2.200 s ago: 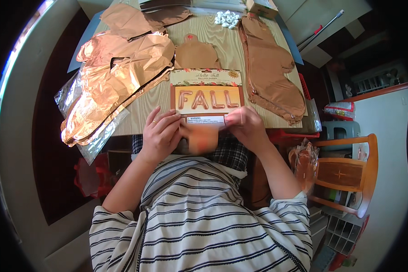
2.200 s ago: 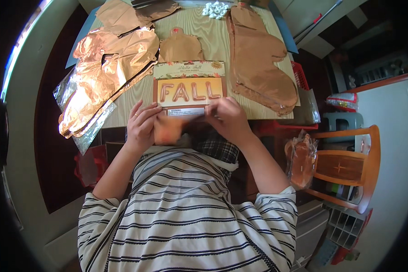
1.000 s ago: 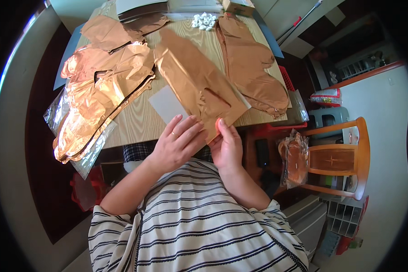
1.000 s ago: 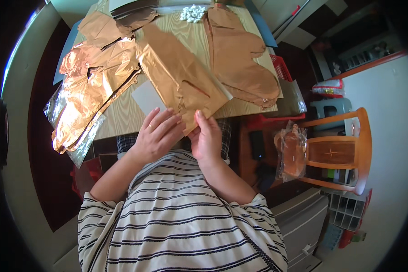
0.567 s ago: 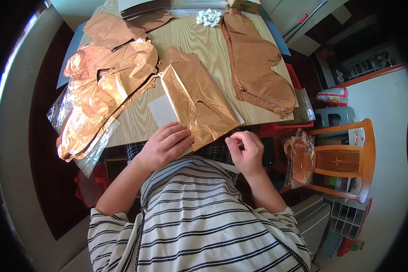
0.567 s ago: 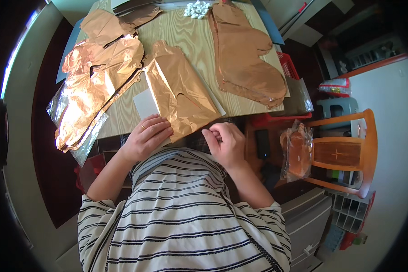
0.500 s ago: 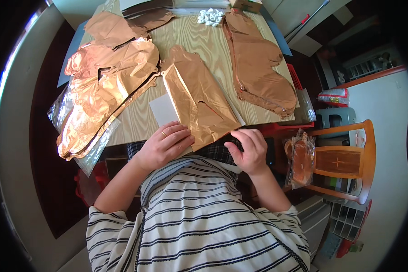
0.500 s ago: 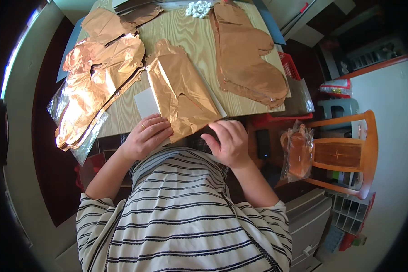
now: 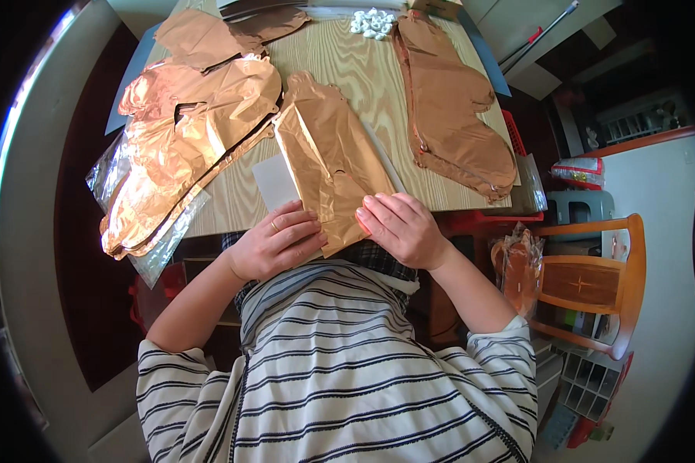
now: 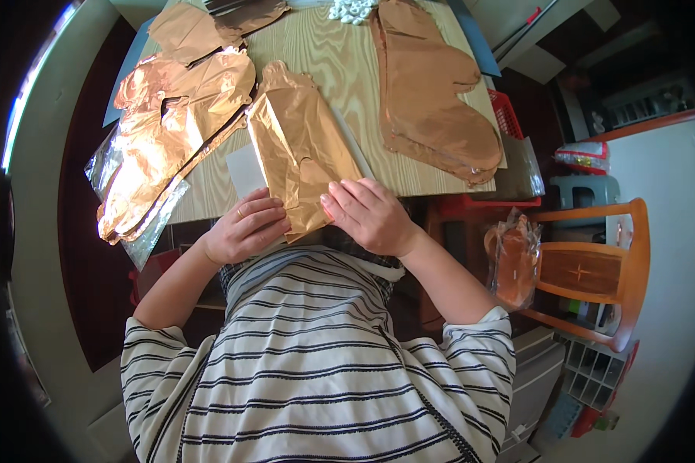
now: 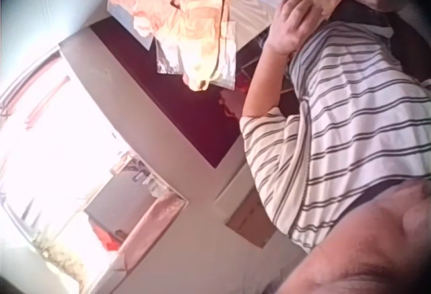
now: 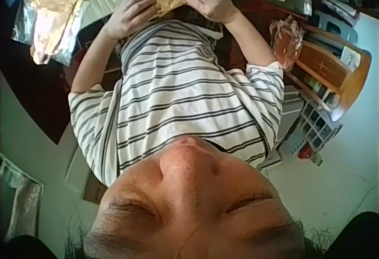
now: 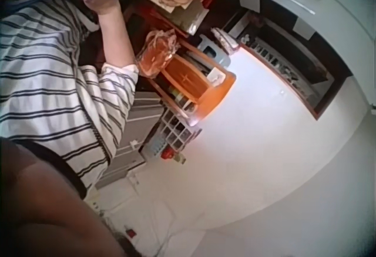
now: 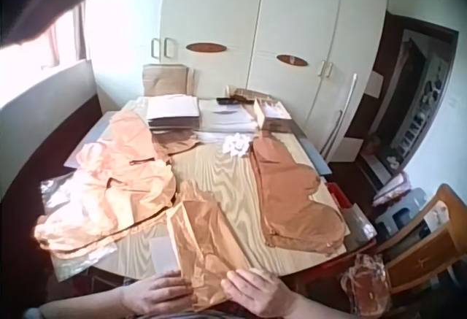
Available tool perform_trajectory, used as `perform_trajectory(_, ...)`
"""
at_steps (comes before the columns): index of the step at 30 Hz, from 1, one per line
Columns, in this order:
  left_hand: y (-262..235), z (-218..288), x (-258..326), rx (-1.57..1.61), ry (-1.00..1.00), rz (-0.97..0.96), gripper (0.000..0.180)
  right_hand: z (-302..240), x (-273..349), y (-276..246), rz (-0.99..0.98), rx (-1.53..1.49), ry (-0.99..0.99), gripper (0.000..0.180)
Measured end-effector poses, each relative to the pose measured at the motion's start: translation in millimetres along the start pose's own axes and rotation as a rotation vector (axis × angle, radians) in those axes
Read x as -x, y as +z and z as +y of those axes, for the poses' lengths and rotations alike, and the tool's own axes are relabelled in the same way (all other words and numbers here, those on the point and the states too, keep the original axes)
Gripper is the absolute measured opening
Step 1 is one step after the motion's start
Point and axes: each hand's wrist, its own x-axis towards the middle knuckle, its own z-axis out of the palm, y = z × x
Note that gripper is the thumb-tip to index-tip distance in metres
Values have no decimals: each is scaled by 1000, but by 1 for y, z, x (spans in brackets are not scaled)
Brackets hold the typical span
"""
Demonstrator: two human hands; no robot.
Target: Folding gold-colored foil balloons and placing them into a plastic sleeve with a backing card.
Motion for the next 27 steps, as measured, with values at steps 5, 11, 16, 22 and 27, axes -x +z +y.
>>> perform_trajectory(5, 1, -1, 2, 17, 6, 21, 37, -1, -1, 1, 1, 27, -9, 28)
perform_trajectory(11, -15, -9, -31, 1, -33, 25, 43, 9, -9, -19, 5, 143, 23, 29)
perform_trajectory(16, -42, 20, -89, -177, -276, -167, 49, 9, -18, -29, -33, 241, 81, 28)
perform_trajectory(22, 10, 26, -74, -388, -145, 18, 38, -4, -20, -17, -55, 208, 58, 29)
perform_trajectory(27, -15, 22, -56, -445, -99, 73, 33, -4, -19, -22, -60, 218, 59, 29)
